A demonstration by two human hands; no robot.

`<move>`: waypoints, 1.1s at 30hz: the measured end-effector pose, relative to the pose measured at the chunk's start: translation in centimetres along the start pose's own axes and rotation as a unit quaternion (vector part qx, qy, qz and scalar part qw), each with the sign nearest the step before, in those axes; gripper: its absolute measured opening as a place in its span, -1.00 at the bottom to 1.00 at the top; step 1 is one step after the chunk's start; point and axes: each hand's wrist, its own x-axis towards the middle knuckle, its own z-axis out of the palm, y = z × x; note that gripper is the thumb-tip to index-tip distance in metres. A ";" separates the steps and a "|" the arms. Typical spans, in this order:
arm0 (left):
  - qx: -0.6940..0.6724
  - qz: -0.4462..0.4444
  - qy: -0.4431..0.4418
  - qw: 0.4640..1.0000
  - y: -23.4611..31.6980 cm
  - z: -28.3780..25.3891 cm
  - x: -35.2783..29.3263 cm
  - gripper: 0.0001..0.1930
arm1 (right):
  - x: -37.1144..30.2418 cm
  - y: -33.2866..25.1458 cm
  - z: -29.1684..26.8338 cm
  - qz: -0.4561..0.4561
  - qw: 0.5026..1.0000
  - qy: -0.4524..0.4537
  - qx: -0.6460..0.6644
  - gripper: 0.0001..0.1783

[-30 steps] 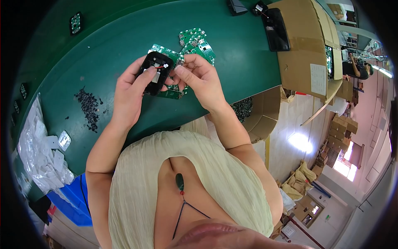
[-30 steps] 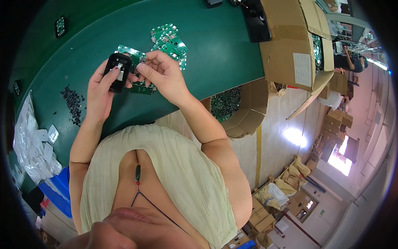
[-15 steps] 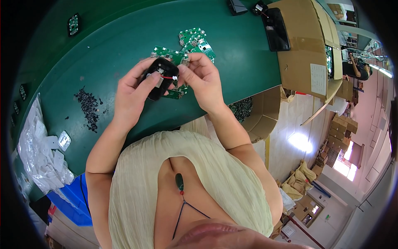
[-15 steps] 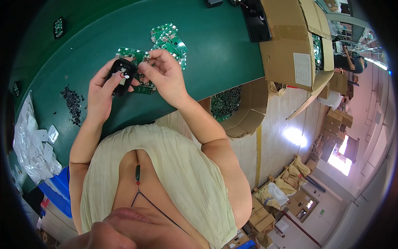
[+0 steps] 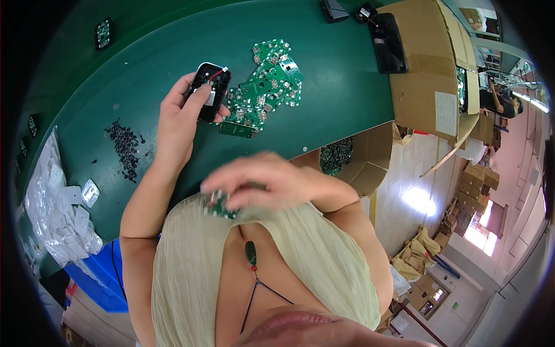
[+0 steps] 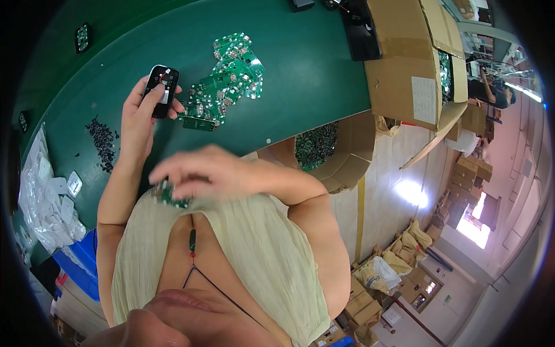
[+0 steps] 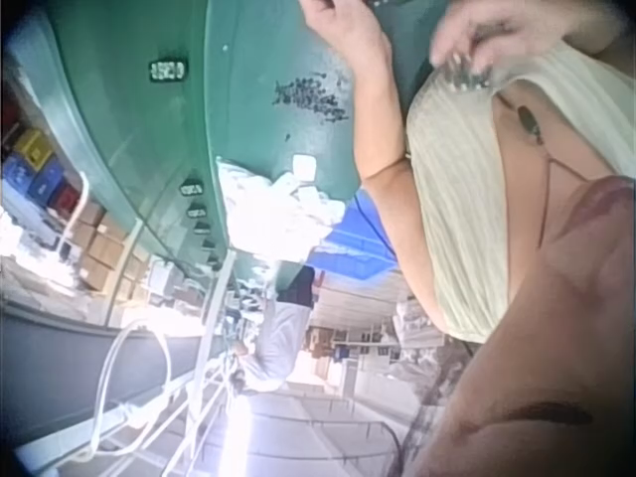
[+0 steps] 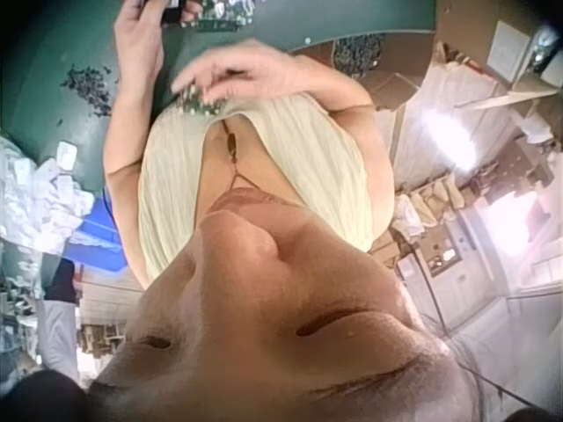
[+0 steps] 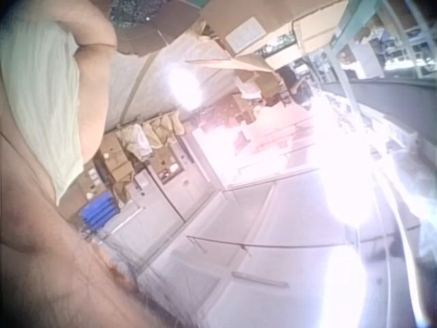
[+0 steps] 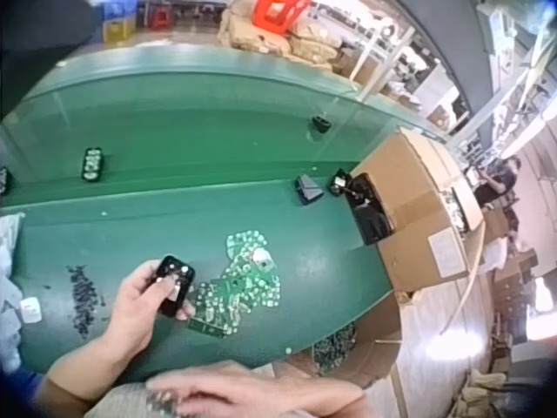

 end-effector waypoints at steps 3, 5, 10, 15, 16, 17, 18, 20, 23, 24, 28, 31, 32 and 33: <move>0.016 -0.003 -0.014 1.000 -0.1 -0.2 0.0 -0.76 | -0.4 0.5 0.3 -0.016 0.996 -0.069 0.060 -0.70; 0.019 0.002 -0.016 1.000 -0.2 -0.3 0.1 -0.75 | -0.2 1.1 0.0 -0.224 0.970 -0.069 -0.064 -0.76; 0.009 0.010 0.011 1.000 -1.1 0.2 -0.1 -0.77 | -0.2 -1.0 -1.9 0.031 0.976 0.213 -0.024 -0.79; 0.001 -0.007 -0.020 1.000 -0.5 0.9 -0.7 -0.78 | 2.1 -0.2 -3.5 -0.034 0.923 0.372 0.088 -0.89; 0.001 -0.007 -0.020 1.000 -0.5 0.9 -0.7 -0.78 | 2.4 -0.1 -3.6 -0.044 0.918 0.377 0.111 -0.92; 0.003 -0.008 -0.019 1.000 -0.5 0.9 -0.7 -0.78 | 2.6 0.0 -3.7 -0.044 0.918 0.377 0.112 -0.92; 0.006 -0.009 -0.017 1.000 -0.5 0.9 -0.7 -0.78 | 2.8 0.2 -3.8 -0.042 0.918 0.377 0.114 -0.92; 0.008 -0.008 -0.015 1.000 -0.6 1.0 -0.7 -0.78 | 3.1 0.3 -4.0 -0.038 0.917 0.379 0.120 -0.92; 0.012 -0.012 -0.018 1.000 -0.4 1.2 -0.9 -0.77 | 3.3 0.5 -4.2 -0.027 0.920 0.368 0.129 -0.91; 0.013 -0.016 -0.023 1.000 -0.3 1.2 -0.9 -0.77 | 3.3 0.6 -4.3 -0.027 0.920 0.368 0.129 -0.91; 0.008 -0.018 -0.020 1.000 -0.3 1.1 -0.8 -0.77 | 3.2 0.7 -4.7 0.000 0.928 0.355 0.116 -0.88; 0.005 -0.011 -0.030 0.999 -0.3 1.0 -0.9 -0.77 | 3.1 1.3 -4.5 0.009 0.928 0.362 0.089 -0.88; 0.011 -0.003 -0.038 0.999 -0.4 1.0 -0.9 -0.75 | 3.1 1.4 -4.3 0.007 0.927 0.370 0.069 -0.89; 0.016 0.005 -0.044 0.999 -0.5 1.0 -0.9 -0.72 | 3.0 1.3 -4.3 0.008 0.927 0.369 0.069 -0.89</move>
